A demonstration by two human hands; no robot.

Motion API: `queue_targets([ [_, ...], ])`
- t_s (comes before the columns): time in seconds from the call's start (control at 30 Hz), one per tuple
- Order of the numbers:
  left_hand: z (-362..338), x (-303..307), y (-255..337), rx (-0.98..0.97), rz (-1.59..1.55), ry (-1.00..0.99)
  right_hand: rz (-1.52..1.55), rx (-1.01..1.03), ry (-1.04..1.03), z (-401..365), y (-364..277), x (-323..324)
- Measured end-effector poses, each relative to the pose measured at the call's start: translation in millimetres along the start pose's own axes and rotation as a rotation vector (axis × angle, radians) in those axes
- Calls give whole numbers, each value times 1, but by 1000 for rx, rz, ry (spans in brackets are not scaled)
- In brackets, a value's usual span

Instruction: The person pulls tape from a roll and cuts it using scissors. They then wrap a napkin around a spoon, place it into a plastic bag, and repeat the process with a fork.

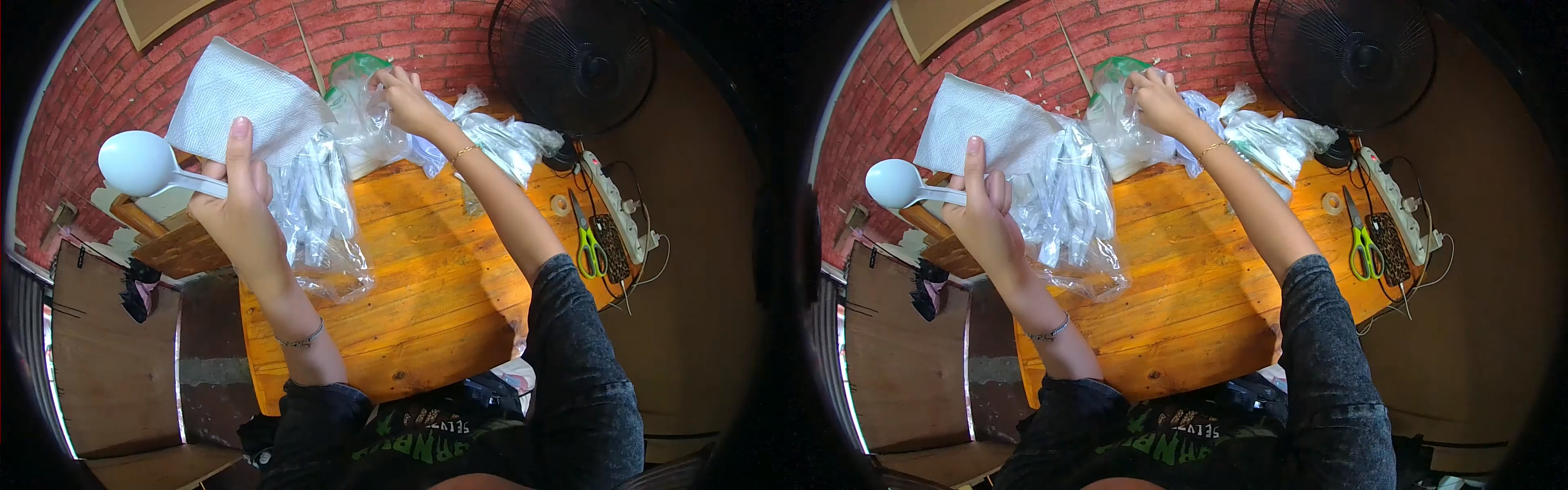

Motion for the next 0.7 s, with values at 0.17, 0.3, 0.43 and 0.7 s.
queue_targets([
  [0.17, 0, -1, -1, 7, 6, -12, -39, 14, 6, 2, 5, -7],
  [0.3, 0, -2, 0, 14, 10, -18, 16, -61, 21, 1, 8, -5],
  [0.43, 1, -2, -7, 43, 43, -55, 161, -220, 165, -4, 8, 16],
  [0.7, 0, -10, -32, 63, 266, -195, 610, -427, 218, -23, 36, 100],
])
Point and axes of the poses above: each hand's wrist, its own z-axis towards the middle knuckle, its own x-axis out of the back of the hand, y = z × x, the point moved 5 cm from there along z, towards the middle knuckle, and after that the axes turned 3 degrees about -x, right-handed, at the moved point
